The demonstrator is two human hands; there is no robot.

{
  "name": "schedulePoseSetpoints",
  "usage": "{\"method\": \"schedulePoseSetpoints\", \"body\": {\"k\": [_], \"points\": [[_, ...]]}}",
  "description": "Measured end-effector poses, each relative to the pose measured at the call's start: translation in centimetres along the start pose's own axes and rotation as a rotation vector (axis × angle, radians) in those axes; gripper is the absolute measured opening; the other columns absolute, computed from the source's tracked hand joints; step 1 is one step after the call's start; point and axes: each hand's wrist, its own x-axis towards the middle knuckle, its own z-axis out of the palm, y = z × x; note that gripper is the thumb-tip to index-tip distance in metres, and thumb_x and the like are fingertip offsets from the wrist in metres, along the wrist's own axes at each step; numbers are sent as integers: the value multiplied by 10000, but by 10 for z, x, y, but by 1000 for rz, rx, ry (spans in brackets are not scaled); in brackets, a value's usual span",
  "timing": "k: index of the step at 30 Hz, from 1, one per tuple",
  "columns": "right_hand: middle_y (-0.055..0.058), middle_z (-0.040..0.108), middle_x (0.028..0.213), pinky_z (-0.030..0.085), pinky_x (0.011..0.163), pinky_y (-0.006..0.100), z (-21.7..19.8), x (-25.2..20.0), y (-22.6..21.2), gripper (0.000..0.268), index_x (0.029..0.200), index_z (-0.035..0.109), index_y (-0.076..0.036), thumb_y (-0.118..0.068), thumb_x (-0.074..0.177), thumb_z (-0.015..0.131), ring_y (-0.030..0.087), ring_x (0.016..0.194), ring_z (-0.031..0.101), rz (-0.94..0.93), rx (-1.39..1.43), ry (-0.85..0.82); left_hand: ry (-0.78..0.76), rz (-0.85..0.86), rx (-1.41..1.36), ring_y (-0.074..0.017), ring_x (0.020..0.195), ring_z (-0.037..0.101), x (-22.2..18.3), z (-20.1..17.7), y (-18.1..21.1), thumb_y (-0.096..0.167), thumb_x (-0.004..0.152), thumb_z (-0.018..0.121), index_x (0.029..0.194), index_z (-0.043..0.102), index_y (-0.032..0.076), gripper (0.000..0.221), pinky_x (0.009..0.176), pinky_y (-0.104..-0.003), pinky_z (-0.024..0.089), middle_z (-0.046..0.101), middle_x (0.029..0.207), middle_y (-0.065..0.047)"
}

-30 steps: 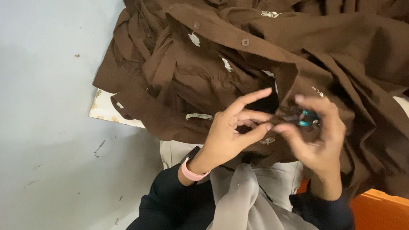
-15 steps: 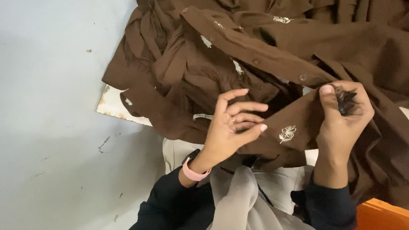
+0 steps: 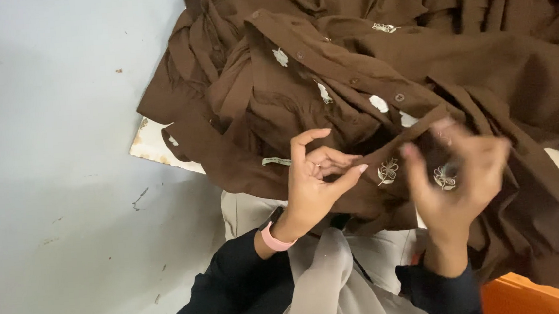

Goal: Trimming loose threads from brown garments using thread nippers at a workstation.

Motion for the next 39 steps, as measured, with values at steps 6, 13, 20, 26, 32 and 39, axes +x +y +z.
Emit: {"method": "schedulePoseSetpoints", "body": {"k": [6, 13, 20, 26, 32, 39], "points": [[-10, 464, 626, 242, 583, 286, 5, 5, -25, 42, 836, 624, -101, -104, 840, 583, 141, 542, 425, -106, 61, -318, -109, 124, 90, -168, 702, 602, -7, 0, -13, -24, 748, 625, 1155, 254, 35, 554, 729, -242, 520, 574, 784, -132], [84, 487, 573, 363, 585, 304, 12, 4, -19, 69, 703, 623, -55, -38, 756, 665, 229, 516, 437, 226, 447, -175, -54, 287, 303, -167, 716, 640, -3, 11, 2, 21, 705, 675, 629, 610, 136, 152, 618, -264, 530, 640, 919, -31], [92, 544, 811, 341, 685, 369, -6, 2, -27, 257, 900, 547, -8, -225, 801, 643, 266, 707, 517, 176, 13, -212, -135, 309, 449, -184, 930, 586, 0, 6, 13, -25, 809, 574, 1061, 547, 61, 268, 777, -255, 522, 559, 1063, -88], [-5, 530, 637, 356, 503, 302, -6, -12, -27, 348, 751, 553, -84, -409, 859, 618, 219, 498, 465, 61, -462, -275, -227, 351, 592, -158, 1069, 529, -2, 3, 9, -73, 853, 507, 1191, 449, 70, 372, 933, -246, 475, 486, 1186, -70], [-10, 460, 556, 290, 464, 279, -5, -12, -27, 342, 677, 506, -112, -349, 908, 589, 205, 441, 377, -40, -531, -264, -315, 511, 703, -204, 1088, 534, -2, 2, 11, -78, 887, 459, 1189, 439, 15, 317, 1002, -315, 433, 482, 1192, -94], [7, 607, 841, 439, 617, 276, -17, -1, -28, 611, 1040, 548, -94, -486, 591, 686, 140, 602, 546, 168, -5, -469, -372, 302, 380, -208, 1017, 576, -5, -7, 9, 68, 880, 533, 1288, 304, 45, 469, 942, -287, 517, 320, 1318, -121]]}}
